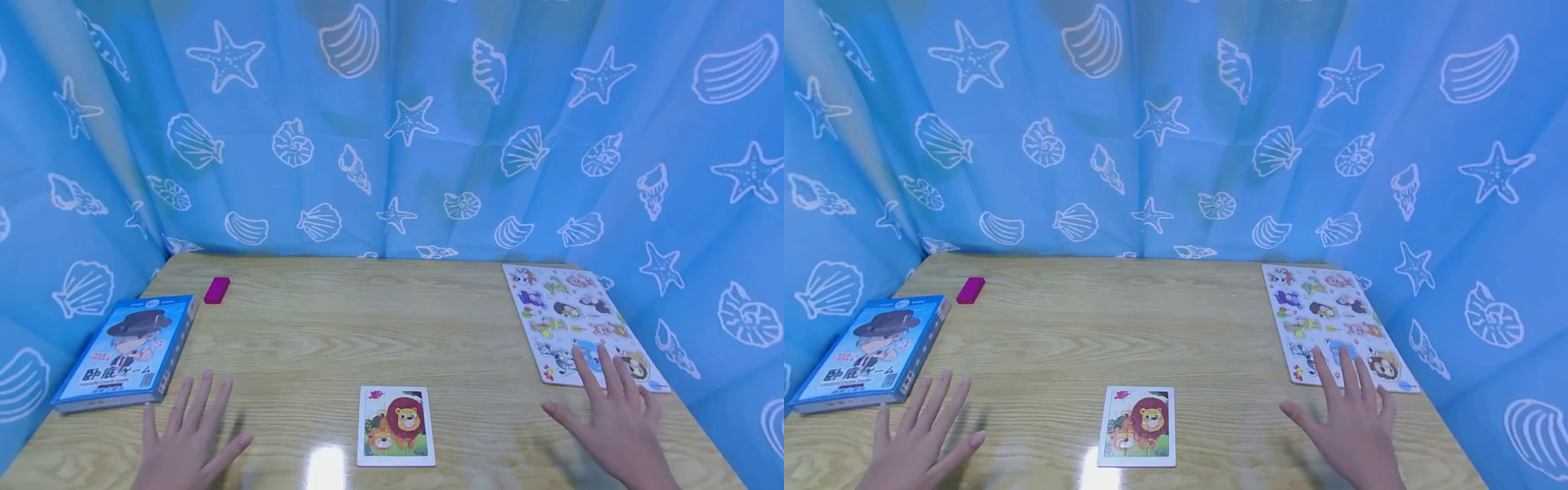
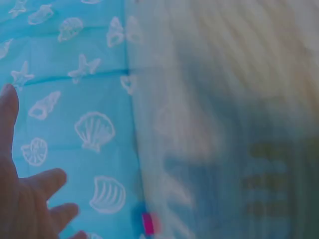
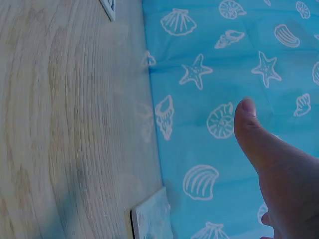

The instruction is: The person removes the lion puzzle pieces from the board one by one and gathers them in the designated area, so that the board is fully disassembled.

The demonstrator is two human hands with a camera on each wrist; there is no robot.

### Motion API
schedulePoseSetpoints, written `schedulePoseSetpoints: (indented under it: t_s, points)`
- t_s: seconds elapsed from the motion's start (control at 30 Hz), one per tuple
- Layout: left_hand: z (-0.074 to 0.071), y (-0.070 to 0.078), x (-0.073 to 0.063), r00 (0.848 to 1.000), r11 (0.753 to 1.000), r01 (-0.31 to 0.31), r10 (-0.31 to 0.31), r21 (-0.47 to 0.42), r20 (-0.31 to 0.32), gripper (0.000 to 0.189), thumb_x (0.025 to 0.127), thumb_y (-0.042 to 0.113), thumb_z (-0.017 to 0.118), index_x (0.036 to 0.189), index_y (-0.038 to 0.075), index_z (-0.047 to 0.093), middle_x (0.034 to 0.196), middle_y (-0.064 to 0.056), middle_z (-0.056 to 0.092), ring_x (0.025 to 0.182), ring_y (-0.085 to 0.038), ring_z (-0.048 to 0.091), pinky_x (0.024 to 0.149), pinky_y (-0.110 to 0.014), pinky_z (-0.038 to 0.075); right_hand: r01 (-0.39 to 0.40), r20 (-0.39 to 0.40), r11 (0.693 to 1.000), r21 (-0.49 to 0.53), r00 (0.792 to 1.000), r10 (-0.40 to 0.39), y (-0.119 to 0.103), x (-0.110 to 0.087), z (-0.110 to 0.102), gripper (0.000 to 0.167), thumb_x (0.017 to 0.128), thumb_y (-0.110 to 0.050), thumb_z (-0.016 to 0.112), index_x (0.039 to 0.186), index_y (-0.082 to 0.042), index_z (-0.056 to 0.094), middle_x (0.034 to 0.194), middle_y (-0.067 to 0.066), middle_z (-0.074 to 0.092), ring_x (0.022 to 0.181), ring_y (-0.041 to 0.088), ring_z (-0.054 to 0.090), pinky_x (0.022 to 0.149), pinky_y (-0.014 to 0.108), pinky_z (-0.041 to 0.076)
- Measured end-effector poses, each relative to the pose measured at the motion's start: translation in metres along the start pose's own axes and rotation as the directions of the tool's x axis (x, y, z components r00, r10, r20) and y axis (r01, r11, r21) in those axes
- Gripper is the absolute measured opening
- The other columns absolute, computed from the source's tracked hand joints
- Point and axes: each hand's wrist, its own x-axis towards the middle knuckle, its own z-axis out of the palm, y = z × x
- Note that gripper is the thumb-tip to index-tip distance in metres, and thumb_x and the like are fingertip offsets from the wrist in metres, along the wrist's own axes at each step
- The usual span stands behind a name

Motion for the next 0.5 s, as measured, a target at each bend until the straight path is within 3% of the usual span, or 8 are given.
schedulePoseSetpoints:
  t_s: [0.13, 0.23, 0.37, 0.5]
  points:
    - [0.008, 0.017, 0.008, 0.999, 0.994, -0.029, 0.031, -0.106, 0.015, 0.079, 0.091, 0.053, 0.052, 0.149, 0.005, 0.027, 0.151, -0.026, 0.019, 0.138, -0.046, 0.008, 0.094, -0.076, -0.002, -0.001, 0.064, 0.999, 0.043, 0.998, -0.002, -0.014, 0.010, 0.003, 0.095, 0.083, -0.060, 0.061, 0.154, -0.023, 0.011, 0.148, 0.029, 0.016, 0.127, 0.055, 0.019, 0.083, 0.074, 0.016]
    - [0.017, 0.034, 0.014, 0.997, 0.977, -0.060, 0.069, -0.207, 0.037, 0.075, 0.093, 0.051, 0.052, 0.147, 0.003, 0.032, 0.150, -0.027, 0.020, 0.137, -0.047, 0.010, 0.096, -0.076, 0.000, 0.011, 0.108, 0.996, 0.084, 0.994, -0.020, -0.030, 0.018, 0.006, 0.093, 0.084, -0.058, 0.061, 0.154, -0.020, 0.013, 0.146, 0.030, 0.019, 0.124, 0.055, 0.023, 0.084, 0.073, 0.019]
    - [0.028, 0.058, 0.022, 0.985, 0.905, -0.075, 0.132, -0.419, 0.110, 0.068, 0.097, 0.043, 0.048, 0.148, 0.004, 0.028, 0.152, -0.025, 0.015, 0.139, -0.045, 0.003, 0.099, -0.071, -0.006, 0.063, 0.118, 0.985, 0.159, 0.990, -0.083, -0.055, 0.032, 0.018, 0.088, 0.086, -0.053, 0.062, 0.152, -0.010, 0.021, 0.144, 0.030, 0.025, 0.124, 0.054, 0.028, 0.089, 0.071, 0.026]
    - [0.040, 0.077, 0.031, 0.961, 0.827, -0.092, 0.219, -0.555, 0.166, 0.063, 0.100, 0.038, 0.043, 0.149, 0.003, 0.024, 0.153, -0.024, 0.013, 0.140, -0.042, -0.002, 0.101, -0.068, -0.009, 0.081, 0.154, 0.963, 0.256, 0.980, -0.124, -0.085, 0.043, 0.036, 0.083, 0.087, -0.051, 0.062, 0.148, -0.004, 0.029, 0.137, 0.028, 0.037, 0.122, 0.048, 0.037, 0.090, 0.064, 0.037]
